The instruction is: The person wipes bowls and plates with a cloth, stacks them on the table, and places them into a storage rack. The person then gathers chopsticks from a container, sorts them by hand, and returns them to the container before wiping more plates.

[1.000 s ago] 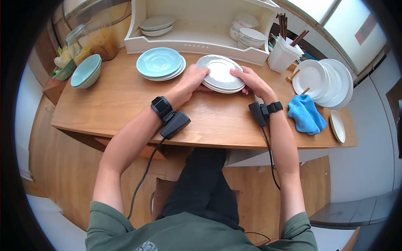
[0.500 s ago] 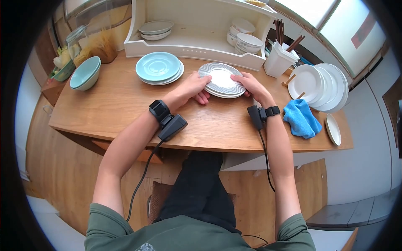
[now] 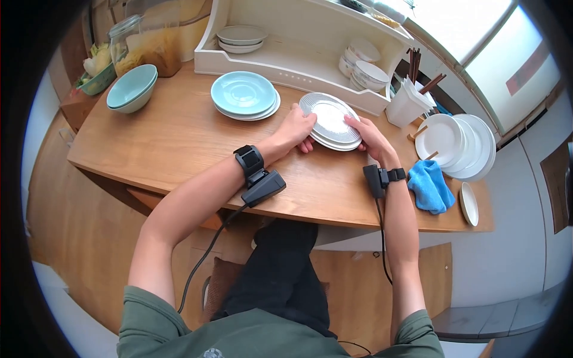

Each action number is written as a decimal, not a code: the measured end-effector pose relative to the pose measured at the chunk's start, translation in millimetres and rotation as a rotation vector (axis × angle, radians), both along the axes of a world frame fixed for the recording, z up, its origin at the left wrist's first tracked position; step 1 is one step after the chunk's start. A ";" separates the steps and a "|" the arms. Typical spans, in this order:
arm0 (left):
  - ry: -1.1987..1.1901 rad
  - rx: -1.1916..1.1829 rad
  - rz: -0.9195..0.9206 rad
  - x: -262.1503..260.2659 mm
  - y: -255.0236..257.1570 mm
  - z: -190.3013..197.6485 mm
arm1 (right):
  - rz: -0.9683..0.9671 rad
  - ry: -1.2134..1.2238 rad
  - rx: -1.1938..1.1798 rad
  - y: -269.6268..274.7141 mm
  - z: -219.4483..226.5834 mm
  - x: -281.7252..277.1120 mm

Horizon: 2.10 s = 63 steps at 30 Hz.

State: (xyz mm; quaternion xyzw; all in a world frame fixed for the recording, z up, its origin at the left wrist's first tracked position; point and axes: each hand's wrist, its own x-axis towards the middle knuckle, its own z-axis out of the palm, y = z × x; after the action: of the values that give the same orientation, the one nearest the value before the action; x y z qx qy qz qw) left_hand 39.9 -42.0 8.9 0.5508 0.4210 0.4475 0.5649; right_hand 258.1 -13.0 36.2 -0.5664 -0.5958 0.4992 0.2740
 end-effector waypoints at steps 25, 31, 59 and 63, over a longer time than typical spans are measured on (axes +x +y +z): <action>0.260 -0.021 -0.187 -6.4 1.5 4.3 | 0.035 -0.878 0.445 -2.6 5.3 10.7; 0.262 -0.020 -0.159 -5.5 -0.2 3.7 | -0.057 -0.609 0.683 -60.2 60.7 -3.2; 0.315 0.007 -0.224 -6.4 4.4 13.4 | 0.815 0.755 1.199 -278.2 161.9 -101.9; 0.273 0.012 -0.248 -6.6 -2.6 13.0 | 0.892 0.709 1.197 -288.9 157.2 -80.4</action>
State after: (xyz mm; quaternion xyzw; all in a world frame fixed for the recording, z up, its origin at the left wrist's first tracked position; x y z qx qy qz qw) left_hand 33.4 -44.6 21.9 0.6575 0.4203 0.2979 0.5499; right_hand 177.7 -301.9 193.4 0.1563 -0.8079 0.3086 0.4771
